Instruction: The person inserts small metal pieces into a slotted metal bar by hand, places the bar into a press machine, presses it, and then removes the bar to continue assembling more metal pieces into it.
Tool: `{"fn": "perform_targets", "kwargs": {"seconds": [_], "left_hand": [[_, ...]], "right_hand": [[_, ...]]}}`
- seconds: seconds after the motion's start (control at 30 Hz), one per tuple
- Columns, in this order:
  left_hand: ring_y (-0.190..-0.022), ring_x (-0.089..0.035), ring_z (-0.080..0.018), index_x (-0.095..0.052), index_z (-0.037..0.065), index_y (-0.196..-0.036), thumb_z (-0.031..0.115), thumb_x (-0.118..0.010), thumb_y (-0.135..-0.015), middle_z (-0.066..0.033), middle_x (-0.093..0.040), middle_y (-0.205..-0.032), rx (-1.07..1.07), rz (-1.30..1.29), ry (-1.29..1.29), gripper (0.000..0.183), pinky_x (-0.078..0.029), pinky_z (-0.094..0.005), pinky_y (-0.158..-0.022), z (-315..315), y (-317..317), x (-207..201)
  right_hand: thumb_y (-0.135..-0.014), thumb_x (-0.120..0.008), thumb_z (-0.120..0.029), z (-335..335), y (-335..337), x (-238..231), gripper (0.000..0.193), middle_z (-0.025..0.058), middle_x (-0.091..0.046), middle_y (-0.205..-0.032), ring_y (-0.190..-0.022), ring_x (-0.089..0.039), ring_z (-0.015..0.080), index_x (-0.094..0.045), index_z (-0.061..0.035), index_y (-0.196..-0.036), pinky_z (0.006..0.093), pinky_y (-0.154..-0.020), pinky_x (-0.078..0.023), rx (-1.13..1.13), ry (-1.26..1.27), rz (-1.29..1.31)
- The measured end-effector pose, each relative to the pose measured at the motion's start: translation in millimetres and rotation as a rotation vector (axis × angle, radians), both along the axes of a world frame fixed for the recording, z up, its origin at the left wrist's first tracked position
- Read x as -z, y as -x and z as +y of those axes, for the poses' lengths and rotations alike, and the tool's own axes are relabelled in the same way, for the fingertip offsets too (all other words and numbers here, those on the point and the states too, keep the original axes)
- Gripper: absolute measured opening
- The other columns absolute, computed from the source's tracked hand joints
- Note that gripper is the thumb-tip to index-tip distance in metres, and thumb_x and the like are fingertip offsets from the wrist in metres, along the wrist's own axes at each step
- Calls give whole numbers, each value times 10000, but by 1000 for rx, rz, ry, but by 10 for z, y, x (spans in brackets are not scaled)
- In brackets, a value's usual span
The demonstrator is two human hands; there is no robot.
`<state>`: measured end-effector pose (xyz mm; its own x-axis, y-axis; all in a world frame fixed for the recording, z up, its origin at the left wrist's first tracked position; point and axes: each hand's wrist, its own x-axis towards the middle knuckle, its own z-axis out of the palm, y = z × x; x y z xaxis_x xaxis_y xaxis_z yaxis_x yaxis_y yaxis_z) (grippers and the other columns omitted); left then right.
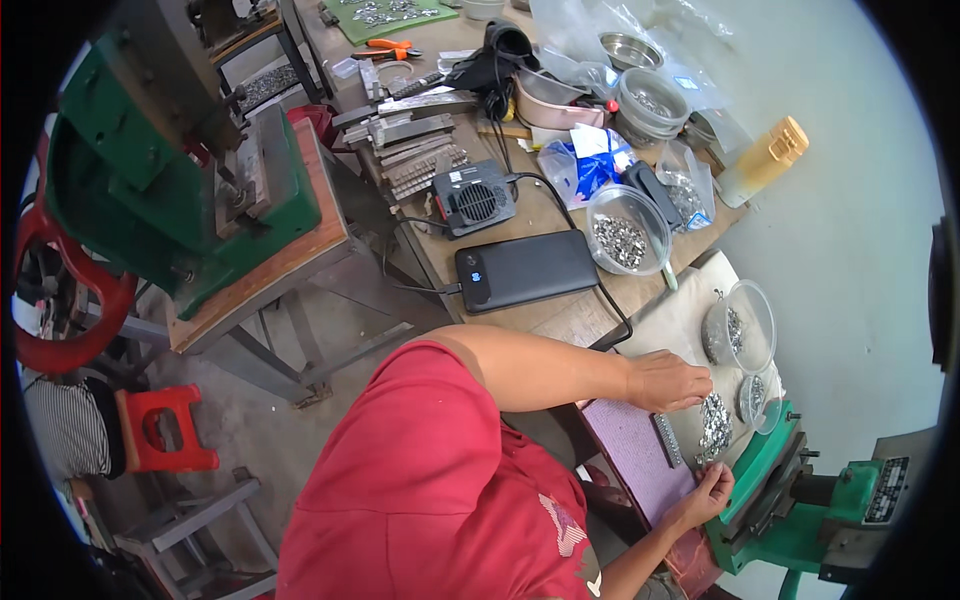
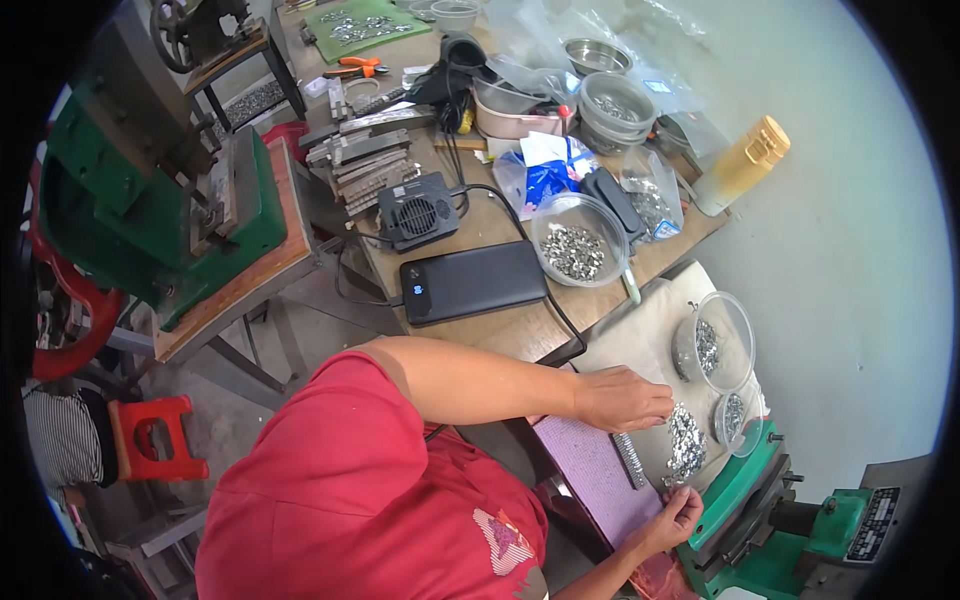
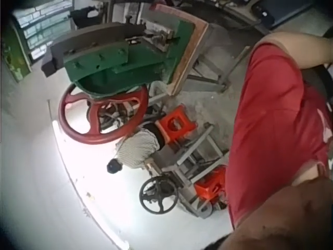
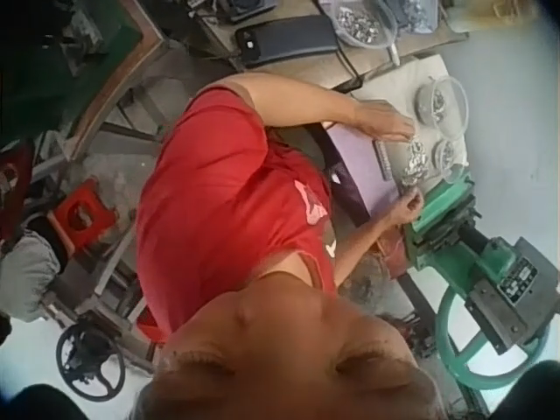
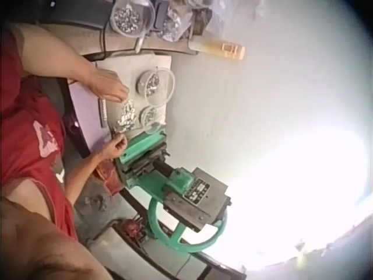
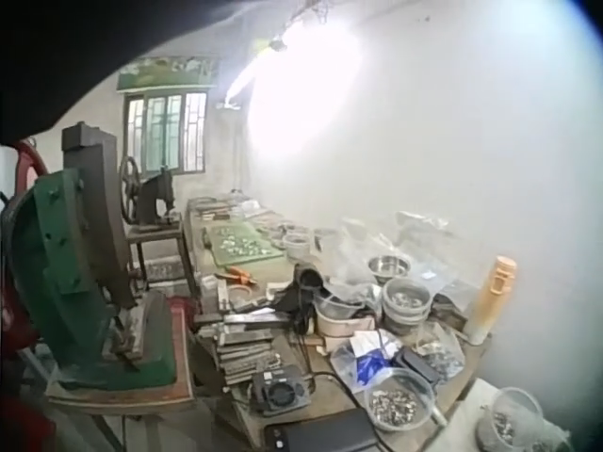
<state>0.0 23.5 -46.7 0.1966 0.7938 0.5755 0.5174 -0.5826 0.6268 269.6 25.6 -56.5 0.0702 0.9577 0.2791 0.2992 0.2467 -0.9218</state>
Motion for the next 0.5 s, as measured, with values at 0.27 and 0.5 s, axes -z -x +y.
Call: {"fn": "perform_targets", "kwargs": {"seconds": [0.27, 0.5], "left_hand": [[-830, -659, -391, -564, 74, -1000, 224, -602, -967, -122, -585, -973, -34, 35, -20, 158, -521, -507, -714, 60, 24, 49], [-851, -659, -404, -555, 62, -994, 222, -603, -965, -132, -597, -988, -27, 27, -15, 170, -521, -513, -725, 67, 28, 46]], "right_hand": [[-1018, -633, -177, 97, -68, 108, 159, 3, -618, -843, -730, -539, 77, -643, -23, -981, 225, -645, -457, 14, -106, 9], [-1011, -640, -164, 101, -76, 135, 148, -11, -620, -830, -718, -532, 62, -654, -23, -968, 212, -634, -437, 17, -100, 0]]}}
